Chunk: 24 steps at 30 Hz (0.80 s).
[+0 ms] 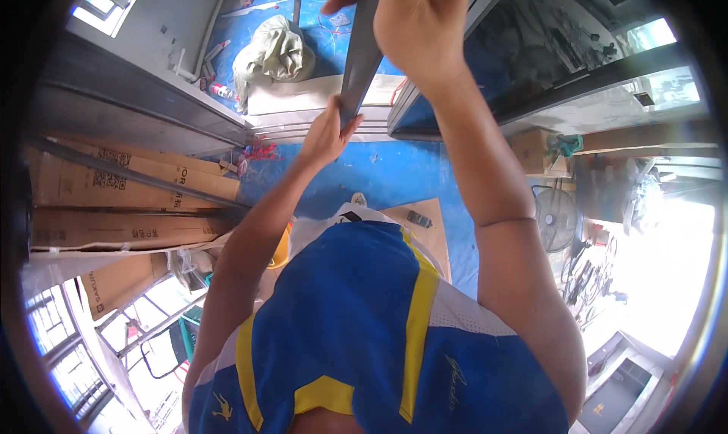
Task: The person installs a long metal trim piece onto the edge of a sliding glass door frame by aligning it and pressing it into place by hand.
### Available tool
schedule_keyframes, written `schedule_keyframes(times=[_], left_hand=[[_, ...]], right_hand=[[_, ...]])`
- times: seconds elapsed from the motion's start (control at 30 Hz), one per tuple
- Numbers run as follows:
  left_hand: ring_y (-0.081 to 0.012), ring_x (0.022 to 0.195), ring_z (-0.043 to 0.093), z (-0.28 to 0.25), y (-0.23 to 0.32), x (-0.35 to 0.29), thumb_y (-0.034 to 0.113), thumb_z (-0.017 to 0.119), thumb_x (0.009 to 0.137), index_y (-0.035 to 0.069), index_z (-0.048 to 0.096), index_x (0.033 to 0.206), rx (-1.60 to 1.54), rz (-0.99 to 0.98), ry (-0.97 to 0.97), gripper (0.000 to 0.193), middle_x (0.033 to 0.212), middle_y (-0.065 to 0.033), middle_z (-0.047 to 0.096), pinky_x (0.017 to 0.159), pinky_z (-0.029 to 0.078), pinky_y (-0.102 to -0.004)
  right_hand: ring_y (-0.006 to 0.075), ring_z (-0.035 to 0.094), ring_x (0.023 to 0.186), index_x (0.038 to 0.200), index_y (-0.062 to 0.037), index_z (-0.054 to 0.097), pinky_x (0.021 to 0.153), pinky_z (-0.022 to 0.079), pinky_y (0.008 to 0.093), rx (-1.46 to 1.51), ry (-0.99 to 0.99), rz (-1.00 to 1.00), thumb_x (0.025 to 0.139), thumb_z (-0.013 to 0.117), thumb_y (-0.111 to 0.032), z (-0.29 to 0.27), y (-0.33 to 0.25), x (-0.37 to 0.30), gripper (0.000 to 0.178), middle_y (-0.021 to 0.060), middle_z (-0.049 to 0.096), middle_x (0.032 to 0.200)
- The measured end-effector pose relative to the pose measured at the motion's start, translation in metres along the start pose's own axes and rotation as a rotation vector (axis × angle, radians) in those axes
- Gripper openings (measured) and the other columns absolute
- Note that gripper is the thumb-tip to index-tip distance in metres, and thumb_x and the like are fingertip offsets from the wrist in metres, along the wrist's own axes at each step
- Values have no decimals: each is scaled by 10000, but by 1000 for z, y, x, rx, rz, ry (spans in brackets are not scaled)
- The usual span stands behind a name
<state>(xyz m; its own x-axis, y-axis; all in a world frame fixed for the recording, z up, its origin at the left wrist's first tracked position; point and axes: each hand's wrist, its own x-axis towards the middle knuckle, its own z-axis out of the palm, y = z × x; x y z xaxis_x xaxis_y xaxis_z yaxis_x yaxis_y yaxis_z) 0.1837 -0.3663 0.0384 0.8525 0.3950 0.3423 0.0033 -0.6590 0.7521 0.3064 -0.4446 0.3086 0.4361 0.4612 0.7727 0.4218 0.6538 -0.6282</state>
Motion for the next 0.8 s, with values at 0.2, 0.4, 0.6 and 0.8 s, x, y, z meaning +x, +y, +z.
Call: schedule_keyframes(times=[0.2,0.4,0.6,0.8], left_hand=[[-540,899,596,24,-38,87,254,660,983,-65,412,1205,-131,203,-63,461,978,-319,640,720,478,-526],[-454,1091,635,62,-105,138,271,664,967,-81,412,1406,-197,314,-257,617,1211,-322,627,901,540,-480],[-484,990,656,90,-156,172,483,623,942,-81,352,1451,-94,177,-454,806,1149,-311,650,816,546,-536],[-492,903,663,91,-162,203,432,658,908,-86,418,1321,-101,239,-483,705,1017,-341,654,772,539,-555]], right_hand=[[164,635,563,1140,45,598,543,539,285,-169,166,33,1089,454,-357,-17,16,55,430,85,621,675],[221,652,588,1115,56,572,598,530,318,-452,234,-61,1087,427,-330,-32,25,106,414,143,640,692],[150,637,635,1158,58,562,634,504,291,-477,372,-27,1080,478,-207,-39,44,137,289,97,650,707],[168,647,634,1118,38,574,649,508,307,-682,417,1,1089,448,-227,-46,44,147,295,104,648,693]])
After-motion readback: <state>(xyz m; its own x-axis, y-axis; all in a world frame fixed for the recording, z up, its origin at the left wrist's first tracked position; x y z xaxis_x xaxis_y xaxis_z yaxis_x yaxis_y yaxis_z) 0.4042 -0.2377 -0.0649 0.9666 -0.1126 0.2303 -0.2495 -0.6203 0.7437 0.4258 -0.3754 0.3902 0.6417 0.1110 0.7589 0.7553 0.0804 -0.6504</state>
